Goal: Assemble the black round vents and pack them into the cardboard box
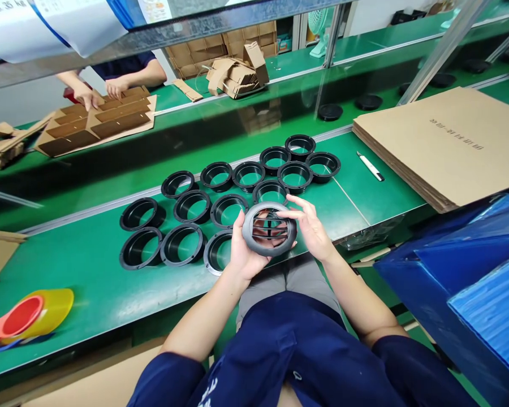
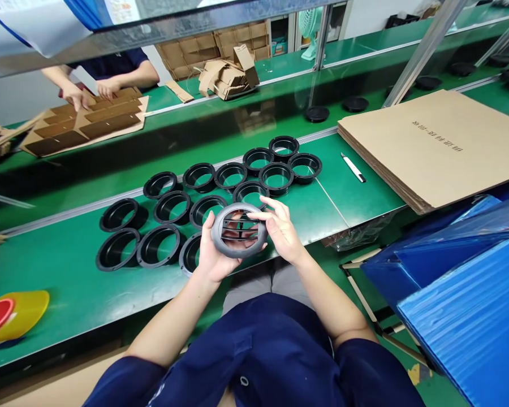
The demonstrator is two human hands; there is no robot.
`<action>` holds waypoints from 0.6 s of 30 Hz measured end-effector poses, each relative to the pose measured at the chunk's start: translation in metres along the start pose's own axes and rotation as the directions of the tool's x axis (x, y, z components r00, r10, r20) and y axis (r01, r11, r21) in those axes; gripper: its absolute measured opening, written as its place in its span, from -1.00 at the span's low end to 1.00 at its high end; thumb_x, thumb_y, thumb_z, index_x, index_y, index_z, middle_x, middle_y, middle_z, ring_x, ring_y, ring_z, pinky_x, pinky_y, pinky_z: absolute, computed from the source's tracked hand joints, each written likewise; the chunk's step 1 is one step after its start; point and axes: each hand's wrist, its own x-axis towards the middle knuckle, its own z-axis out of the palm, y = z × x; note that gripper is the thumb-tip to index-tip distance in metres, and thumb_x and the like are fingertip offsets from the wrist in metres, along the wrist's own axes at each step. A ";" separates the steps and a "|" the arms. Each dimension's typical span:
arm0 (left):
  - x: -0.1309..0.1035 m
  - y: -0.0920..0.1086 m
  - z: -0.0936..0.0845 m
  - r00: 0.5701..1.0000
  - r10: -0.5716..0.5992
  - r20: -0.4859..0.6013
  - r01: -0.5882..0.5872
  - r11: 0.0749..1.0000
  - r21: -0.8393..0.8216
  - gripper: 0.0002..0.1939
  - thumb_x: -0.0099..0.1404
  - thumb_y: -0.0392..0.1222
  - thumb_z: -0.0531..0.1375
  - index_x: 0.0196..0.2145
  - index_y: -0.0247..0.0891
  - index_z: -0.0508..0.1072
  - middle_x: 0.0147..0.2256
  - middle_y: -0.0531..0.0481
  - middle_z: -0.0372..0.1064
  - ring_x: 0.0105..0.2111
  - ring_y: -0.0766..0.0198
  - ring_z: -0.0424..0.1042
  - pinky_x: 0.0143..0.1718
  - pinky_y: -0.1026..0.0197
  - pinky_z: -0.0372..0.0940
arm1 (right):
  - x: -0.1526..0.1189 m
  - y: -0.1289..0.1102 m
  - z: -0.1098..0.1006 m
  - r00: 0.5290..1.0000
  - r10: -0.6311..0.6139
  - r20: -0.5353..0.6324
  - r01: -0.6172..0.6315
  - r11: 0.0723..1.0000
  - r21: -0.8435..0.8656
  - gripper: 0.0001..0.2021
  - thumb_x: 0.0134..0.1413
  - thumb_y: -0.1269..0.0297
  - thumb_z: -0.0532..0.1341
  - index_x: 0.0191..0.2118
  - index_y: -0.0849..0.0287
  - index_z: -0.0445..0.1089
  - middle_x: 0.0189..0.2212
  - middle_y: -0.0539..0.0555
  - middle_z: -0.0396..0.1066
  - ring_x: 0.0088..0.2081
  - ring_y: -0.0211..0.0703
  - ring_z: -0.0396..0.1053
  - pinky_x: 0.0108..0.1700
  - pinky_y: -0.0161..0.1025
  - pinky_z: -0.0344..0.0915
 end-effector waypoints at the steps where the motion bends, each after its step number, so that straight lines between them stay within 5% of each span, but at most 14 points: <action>1: 0.000 0.000 -0.001 1.000 0.001 0.004 -0.001 1.000 -0.005 -0.37 0.47 0.33 -0.02 0.09 -0.23 0.51 -0.06 -0.25 0.57 -0.04 -0.20 0.57 0.07 -0.50 0.35 | -0.001 0.000 0.000 1.000 -0.005 -0.001 0.005 1.000 0.001 -0.39 0.51 -0.19 -0.13 0.12 0.00 0.57 0.36 0.08 0.20 0.40 0.08 0.06 0.42 0.12 0.17; 11: -0.001 -0.003 0.003 0.999 -0.024 -0.031 0.024 1.000 -0.015 -0.36 0.49 0.32 -0.06 0.07 -0.22 0.52 0.00 -0.30 0.54 0.03 -0.21 0.55 0.12 -0.48 0.31 | -0.007 -0.001 -0.004 0.999 -0.049 0.000 0.049 0.996 -0.071 -0.39 0.52 -0.17 -0.16 0.22 -0.01 0.50 0.36 0.09 0.21 0.40 0.09 0.06 0.42 0.15 0.17; 14: -0.002 -0.002 0.003 0.998 -0.020 -0.065 0.019 1.000 -0.012 -0.37 0.49 0.31 -0.04 0.06 -0.23 0.53 -0.03 -0.25 0.56 -0.03 -0.13 0.58 0.10 -0.35 0.38 | -0.010 0.003 -0.003 0.997 -0.082 0.004 0.082 0.987 -0.138 -0.33 0.51 -0.19 -0.24 0.31 -0.01 0.41 0.39 0.12 0.15 0.42 0.12 0.04 0.44 0.20 0.10; 18: -0.002 -0.007 0.003 0.985 0.014 -0.173 -0.014 1.000 0.001 -0.42 0.47 0.26 0.06 0.04 -0.28 0.55 -0.06 -0.15 0.59 -0.06 0.05 0.58 0.08 -0.01 0.46 | -0.017 0.008 -0.002 0.956 -0.196 0.219 0.264 0.902 -0.343 -0.24 0.34 -0.43 -0.08 0.31 -0.03 0.42 0.47 0.12 0.00 0.47 0.30 -0.14 0.46 0.34 -0.03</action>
